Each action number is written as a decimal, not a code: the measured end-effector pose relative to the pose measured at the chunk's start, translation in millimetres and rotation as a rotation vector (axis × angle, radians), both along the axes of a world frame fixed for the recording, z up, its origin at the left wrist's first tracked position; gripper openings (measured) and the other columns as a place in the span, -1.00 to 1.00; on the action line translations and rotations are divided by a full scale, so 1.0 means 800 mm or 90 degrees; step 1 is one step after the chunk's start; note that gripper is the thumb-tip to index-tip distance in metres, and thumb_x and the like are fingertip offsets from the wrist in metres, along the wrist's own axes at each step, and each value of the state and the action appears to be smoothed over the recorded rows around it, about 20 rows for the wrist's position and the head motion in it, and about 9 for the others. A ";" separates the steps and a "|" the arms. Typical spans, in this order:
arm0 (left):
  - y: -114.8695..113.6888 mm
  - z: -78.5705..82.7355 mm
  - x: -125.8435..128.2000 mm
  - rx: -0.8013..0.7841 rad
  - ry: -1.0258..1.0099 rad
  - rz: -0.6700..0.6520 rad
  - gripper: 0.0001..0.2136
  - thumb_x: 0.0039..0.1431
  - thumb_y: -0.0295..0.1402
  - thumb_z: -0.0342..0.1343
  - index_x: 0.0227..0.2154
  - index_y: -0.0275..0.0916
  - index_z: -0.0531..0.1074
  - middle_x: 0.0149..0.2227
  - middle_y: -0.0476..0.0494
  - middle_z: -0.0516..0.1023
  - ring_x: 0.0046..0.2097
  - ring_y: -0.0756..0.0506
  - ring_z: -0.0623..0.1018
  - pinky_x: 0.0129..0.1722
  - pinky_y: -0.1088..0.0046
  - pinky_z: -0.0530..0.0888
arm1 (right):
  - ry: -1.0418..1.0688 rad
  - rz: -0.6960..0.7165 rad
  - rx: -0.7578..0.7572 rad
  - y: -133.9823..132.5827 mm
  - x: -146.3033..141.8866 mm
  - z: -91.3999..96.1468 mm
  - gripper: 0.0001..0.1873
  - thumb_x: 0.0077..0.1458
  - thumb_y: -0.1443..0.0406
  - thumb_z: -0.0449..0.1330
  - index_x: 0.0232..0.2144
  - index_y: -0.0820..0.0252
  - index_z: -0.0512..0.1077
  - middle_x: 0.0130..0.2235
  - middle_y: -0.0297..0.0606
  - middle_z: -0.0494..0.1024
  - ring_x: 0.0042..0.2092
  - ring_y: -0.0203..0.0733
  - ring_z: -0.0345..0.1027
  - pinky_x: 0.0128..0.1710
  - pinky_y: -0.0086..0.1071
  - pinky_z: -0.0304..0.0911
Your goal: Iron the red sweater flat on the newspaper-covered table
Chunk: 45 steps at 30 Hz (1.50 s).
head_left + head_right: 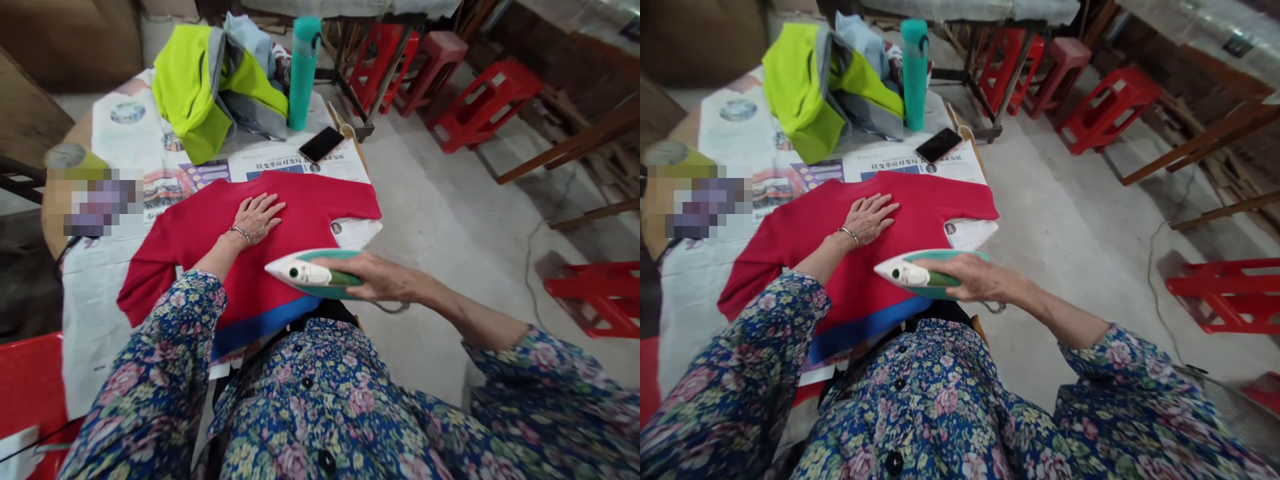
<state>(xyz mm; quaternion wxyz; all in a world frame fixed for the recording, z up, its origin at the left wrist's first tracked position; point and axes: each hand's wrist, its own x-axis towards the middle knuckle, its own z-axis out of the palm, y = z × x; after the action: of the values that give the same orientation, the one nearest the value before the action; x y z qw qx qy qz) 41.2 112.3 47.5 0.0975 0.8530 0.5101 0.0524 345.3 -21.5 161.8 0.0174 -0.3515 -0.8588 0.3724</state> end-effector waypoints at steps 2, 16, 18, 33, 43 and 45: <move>0.007 0.004 -0.001 0.016 -0.013 0.029 -0.46 0.51 -0.13 -0.09 0.48 0.03 0.34 0.58 -0.18 0.25 0.55 -0.32 0.25 0.51 -0.09 0.16 | -0.002 0.044 -0.037 -0.010 -0.003 0.002 -0.10 0.14 0.49 0.25 0.50 -0.06 0.35 0.20 -0.15 0.69 0.04 -0.04 0.62 0.06 -0.20 0.48; 0.088 0.025 -0.027 0.052 0.087 0.174 -0.52 0.52 0.02 -0.09 0.13 -0.23 0.52 0.13 -0.43 0.66 0.24 -0.39 0.53 0.27 0.02 0.35 | 0.079 -0.006 0.022 0.010 -0.010 -0.010 0.00 0.19 0.51 0.23 0.59 -0.12 0.16 0.41 -0.13 0.52 0.32 0.04 0.52 0.27 -0.08 0.45; 0.089 0.024 -0.027 0.039 0.093 0.135 -0.57 0.54 -0.02 -0.08 0.08 -0.20 0.54 0.08 -0.39 0.68 0.23 -0.36 0.55 0.25 0.07 0.37 | 0.078 -0.008 0.018 0.012 -0.013 -0.012 0.02 0.17 0.53 0.23 0.59 -0.12 0.16 0.41 -0.13 0.51 0.31 0.05 0.52 0.26 -0.07 0.46; 0.130 0.041 -0.026 0.015 0.128 0.090 -0.54 0.62 -0.04 -0.17 0.30 -0.21 0.35 0.13 -0.40 0.66 0.21 -0.34 0.63 0.09 0.24 0.47 | 0.064 0.021 -0.002 0.029 -0.031 -0.017 0.05 0.15 0.51 0.28 0.59 -0.19 0.16 0.40 -0.17 0.54 0.31 0.07 0.52 0.25 -0.05 0.47; 0.086 0.017 -0.074 0.123 0.012 0.090 -0.55 0.51 -0.23 0.00 0.35 -0.21 0.43 0.43 -0.47 0.39 0.42 -0.41 0.40 0.38 -0.11 0.34 | 0.026 -0.009 -0.046 0.047 -0.030 -0.028 -0.07 0.22 0.44 0.22 0.57 -0.14 0.22 0.36 -0.15 0.57 0.22 0.06 0.58 0.20 -0.08 0.49; 0.065 0.009 -0.097 0.081 0.021 0.099 -0.53 0.52 -0.19 -0.03 0.38 -0.15 0.43 0.46 -0.40 0.39 0.45 -0.40 0.37 0.43 -0.12 0.31 | 0.026 -0.014 -0.070 0.053 -0.033 -0.023 -0.07 0.21 0.45 0.22 0.57 -0.11 0.23 0.31 -0.13 0.62 0.13 0.01 0.61 0.14 -0.14 0.50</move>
<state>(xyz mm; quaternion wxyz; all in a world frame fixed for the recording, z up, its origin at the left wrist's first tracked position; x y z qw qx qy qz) -36.4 164.3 54.9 0.0302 0.8160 0.5720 0.0777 319.1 20.8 143.0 0.0201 -0.3536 -0.8326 0.4258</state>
